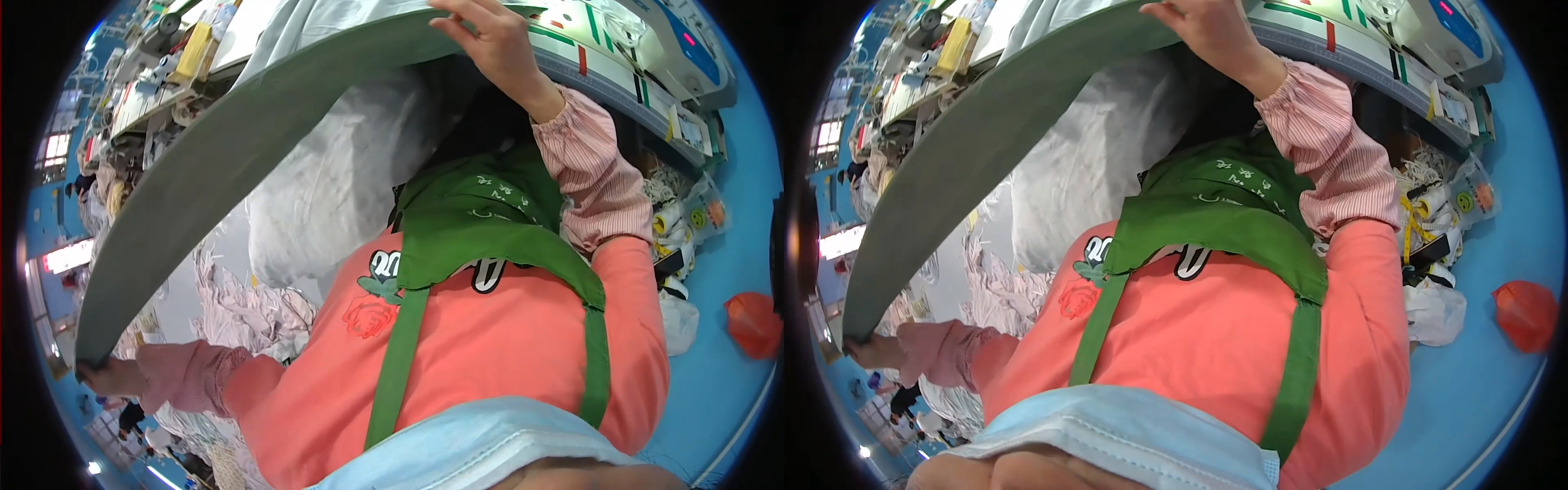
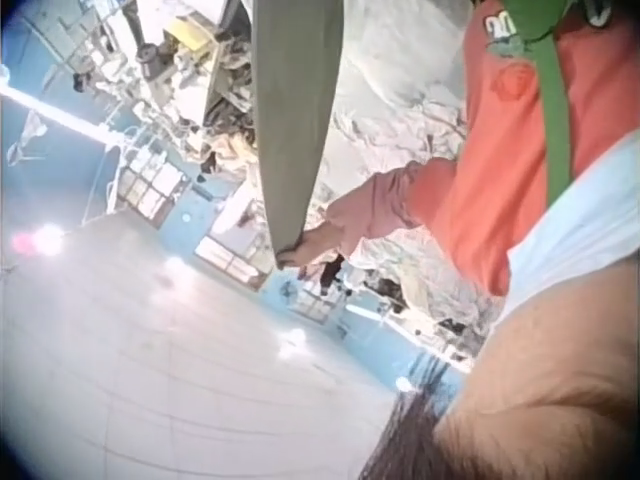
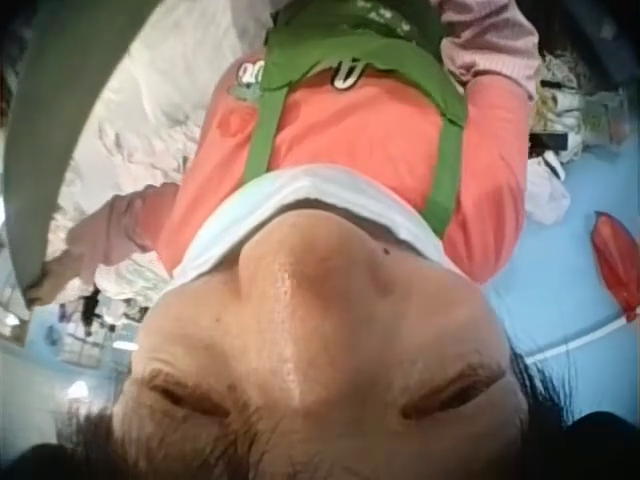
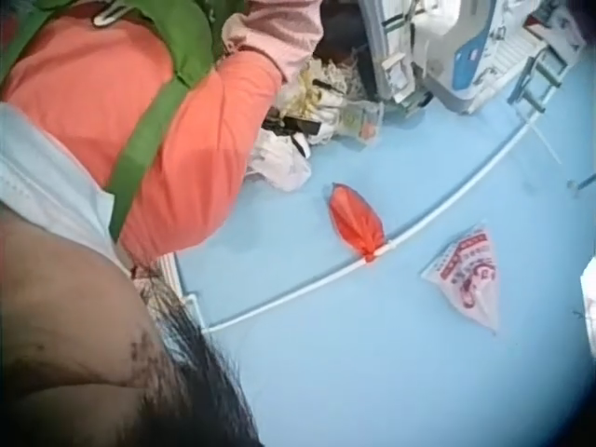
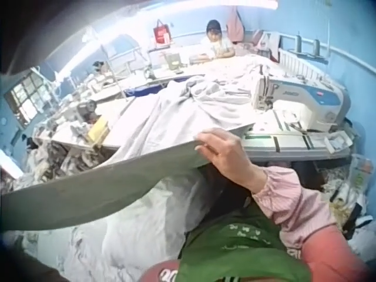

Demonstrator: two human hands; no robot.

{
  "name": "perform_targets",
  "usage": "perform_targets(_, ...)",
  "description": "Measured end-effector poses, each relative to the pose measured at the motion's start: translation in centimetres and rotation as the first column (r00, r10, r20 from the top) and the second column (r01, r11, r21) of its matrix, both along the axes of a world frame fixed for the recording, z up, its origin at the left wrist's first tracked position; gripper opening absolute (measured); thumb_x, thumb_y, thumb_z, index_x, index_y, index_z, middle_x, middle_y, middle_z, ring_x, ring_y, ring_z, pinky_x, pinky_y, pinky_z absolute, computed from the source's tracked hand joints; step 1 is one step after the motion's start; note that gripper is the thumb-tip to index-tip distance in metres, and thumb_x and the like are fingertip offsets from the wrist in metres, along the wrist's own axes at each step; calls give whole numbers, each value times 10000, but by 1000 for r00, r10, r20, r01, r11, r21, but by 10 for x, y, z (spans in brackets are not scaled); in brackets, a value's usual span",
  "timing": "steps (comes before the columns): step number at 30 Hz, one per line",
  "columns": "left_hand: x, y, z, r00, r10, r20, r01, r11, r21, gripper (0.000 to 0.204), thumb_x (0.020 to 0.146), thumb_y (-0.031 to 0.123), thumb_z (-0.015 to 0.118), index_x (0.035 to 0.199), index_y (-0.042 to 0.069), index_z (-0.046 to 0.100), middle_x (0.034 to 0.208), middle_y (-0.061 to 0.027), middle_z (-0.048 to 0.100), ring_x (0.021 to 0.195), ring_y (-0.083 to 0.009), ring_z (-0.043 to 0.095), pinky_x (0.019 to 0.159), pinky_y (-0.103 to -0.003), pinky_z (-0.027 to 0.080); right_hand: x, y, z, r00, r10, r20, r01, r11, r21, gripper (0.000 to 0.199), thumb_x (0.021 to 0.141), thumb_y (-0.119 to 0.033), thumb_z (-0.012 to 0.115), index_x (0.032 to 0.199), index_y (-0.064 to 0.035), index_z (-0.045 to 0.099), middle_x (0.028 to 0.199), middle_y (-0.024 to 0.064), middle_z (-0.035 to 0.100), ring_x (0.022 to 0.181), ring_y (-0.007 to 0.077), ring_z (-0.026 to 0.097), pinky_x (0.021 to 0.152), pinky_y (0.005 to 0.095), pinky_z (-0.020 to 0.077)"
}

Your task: Sewing and finishing fabric pillow covers at a workstation.

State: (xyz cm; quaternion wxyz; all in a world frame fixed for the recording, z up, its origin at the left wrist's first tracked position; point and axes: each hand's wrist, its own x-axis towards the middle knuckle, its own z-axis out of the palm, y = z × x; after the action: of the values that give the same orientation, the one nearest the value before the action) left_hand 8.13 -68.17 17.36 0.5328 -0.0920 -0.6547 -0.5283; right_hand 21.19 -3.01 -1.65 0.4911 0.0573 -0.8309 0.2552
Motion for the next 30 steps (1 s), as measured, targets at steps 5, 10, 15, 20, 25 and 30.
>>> perform_targets(5, 12, -56, -12, 703, 597, -388, -625, 256, -738, 331, 809, 154, 701, 1090, -12, 646, 970, -168, 641, 881, -312, 643, 749, -384, 499, -16, -44, 41, 978, 203, 41, -207, 951, 232, 220, 784, -81, 722, 993, -38, 669, 942, 131, 656, 844, 328, 649, 716, 394, 529)
perform_targets(10, 17, -53, -15, 709, 601, -370, -641, 331, -692, 375, 794, 187, 716, 1110, -5, 648, 992, -199, 648, 903, -361, 635, 784, -407, 497, -29, -56, 64, 916, 123, 382, -249, 921, 301, 118, 793, -124, 683, 885, -53, 667, 879, 132, 663, 837, 330, 653, 718, 419, 519)
perform_targets(15, 34, -27, -17, 624, 663, -413, -704, 249, -665, 300, 829, 195, 669, 1063, 7, 680, 1038, -169, 670, 865, -318, 669, 733, -391, 534, -25, -55, 64, 927, 145, 347, -250, 927, 279, 113, 808, -142, 660, 752, -47, 642, 765, 126, 645, 777, 339, 646, 692, 430, 513)
perform_targets(20, -7, -26, -45, 682, 645, -346, -596, 215, -774, 289, 840, 217, 656, 1054, 23, 683, 1013, -157, 671, 851, -308, 663, 710, -389, 521, 10, -44, 62, 964, 116, 238, -197, 916, 350, 89, 791, -76, 683, 878, -58, 688, 777, 94, 639, 702, 278, 610, 651, 356, 487)
perform_targets(25, -132, -6, -71, 760, 599, -251, -419, 156, -895, 278, 855, 244, 639, 1043, 44, 686, 981, -141, 672, 834, -295, 656, 682, -387, 504, 120, -48, 19, 967, 37, 253, -112, 951, 289, 135, 701, -37, 752, 822, -49, 691, 695, 80, 615, 623, 256, 597, 560, 327, 472)
perform_targets(30, -204, 323, -171, 787, 342, 513, 160, 691, -705, 347, 944, 376, 537, 1099, 101, 682, 950, -104, 698, 830, -264, 668, 665, -350, 525, 204, -53, -129, 847, -51, 529, 224, 937, -269, 109, 705, 6, 709, 812, -14, 703, 725, 120, 659, 631, 265, 634, 558, 334, 488)
